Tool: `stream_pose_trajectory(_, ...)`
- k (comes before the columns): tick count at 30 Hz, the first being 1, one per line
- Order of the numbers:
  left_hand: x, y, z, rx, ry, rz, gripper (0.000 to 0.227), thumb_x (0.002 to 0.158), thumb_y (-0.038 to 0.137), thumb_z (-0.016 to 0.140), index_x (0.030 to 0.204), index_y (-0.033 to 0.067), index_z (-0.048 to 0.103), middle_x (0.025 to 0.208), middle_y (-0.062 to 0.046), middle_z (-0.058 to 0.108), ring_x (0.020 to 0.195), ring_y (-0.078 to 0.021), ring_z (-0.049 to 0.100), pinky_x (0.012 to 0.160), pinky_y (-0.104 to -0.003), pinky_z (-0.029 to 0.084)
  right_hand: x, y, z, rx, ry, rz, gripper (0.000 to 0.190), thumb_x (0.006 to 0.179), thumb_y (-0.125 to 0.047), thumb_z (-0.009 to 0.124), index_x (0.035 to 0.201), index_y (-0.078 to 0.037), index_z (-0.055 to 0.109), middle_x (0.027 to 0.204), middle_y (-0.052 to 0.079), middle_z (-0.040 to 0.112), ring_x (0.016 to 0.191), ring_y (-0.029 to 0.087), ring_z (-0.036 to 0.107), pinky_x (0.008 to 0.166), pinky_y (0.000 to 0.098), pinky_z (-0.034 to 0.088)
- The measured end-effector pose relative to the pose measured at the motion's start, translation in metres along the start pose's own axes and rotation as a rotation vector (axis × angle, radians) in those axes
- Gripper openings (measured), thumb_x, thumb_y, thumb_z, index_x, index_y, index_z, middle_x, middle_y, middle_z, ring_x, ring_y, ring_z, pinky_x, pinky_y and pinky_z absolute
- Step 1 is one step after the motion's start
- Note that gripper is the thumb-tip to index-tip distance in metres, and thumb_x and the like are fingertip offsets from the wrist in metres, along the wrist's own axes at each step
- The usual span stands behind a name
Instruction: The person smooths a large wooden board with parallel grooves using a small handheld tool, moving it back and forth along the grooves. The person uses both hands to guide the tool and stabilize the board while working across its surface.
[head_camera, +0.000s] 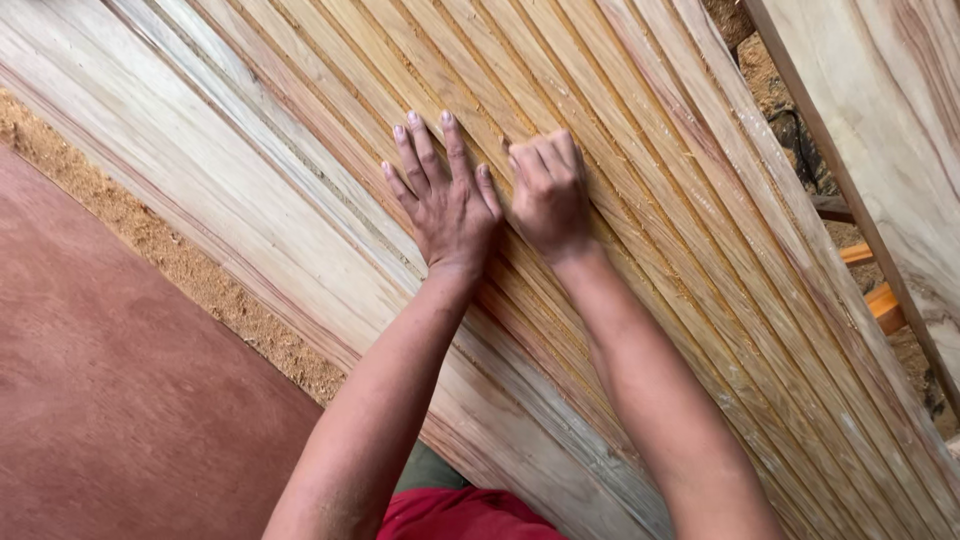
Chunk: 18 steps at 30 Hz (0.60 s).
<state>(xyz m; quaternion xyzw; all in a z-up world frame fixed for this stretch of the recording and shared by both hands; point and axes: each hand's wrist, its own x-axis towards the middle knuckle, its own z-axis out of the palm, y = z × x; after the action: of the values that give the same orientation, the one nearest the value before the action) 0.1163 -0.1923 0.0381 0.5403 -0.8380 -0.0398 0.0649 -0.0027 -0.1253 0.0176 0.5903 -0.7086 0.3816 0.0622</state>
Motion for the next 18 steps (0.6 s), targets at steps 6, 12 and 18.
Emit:
stream_pose_trajectory(6, 0.001, -0.001, 0.005, -0.013, 0.008, -0.001, 0.07, 0.105, 0.043, 0.043, 0.165, 0.0149, 0.021, 0.171, -0.02, 0.012, 0.16, -0.0353, 0.007, 0.128, -0.058, 0.001, -0.045, -0.003, -0.05, -0.042, -0.043, 0.05, 0.003, 0.096, 0.002, 0.071, 0.098, 0.001, 0.07, 0.089, 0.012, 0.068, 0.086, 0.025, 0.057, 0.078, 0.0371, 0.049)
stream_pose_trajectory(12, 0.006, -0.001, 0.007, 0.038, 0.003, 0.005, 0.066, 0.105, 0.035, 0.039, 0.165, 0.0153, 0.023, 0.171, -0.018, 0.013, 0.16, -0.0337, 0.007, 0.127, -0.058, 0.001, 0.058, -0.006, 0.035, -0.032, 0.042, 0.006, 0.007, 0.092, -0.006, 0.063, 0.088, -0.004, 0.068, 0.088, 0.013, 0.067, 0.093, 0.032, 0.059, 0.084, 0.0453, 0.047)
stream_pose_trajectory(18, 0.006, 0.001, -0.002, -0.082, 0.042, 0.005, 0.062, 0.106, 0.034, 0.039, 0.162, 0.01, 0.028, 0.171, -0.017, 0.015, 0.16, -0.0322, 0.009, 0.127, -0.057, 0.003, 0.073, -0.007, 0.036, 0.041, 0.019, 0.016, 0.009, 0.096, -0.01, 0.062, 0.092, -0.005, 0.069, 0.091, 0.011, 0.068, 0.094, 0.031, 0.059, 0.082, 0.0443, 0.046)
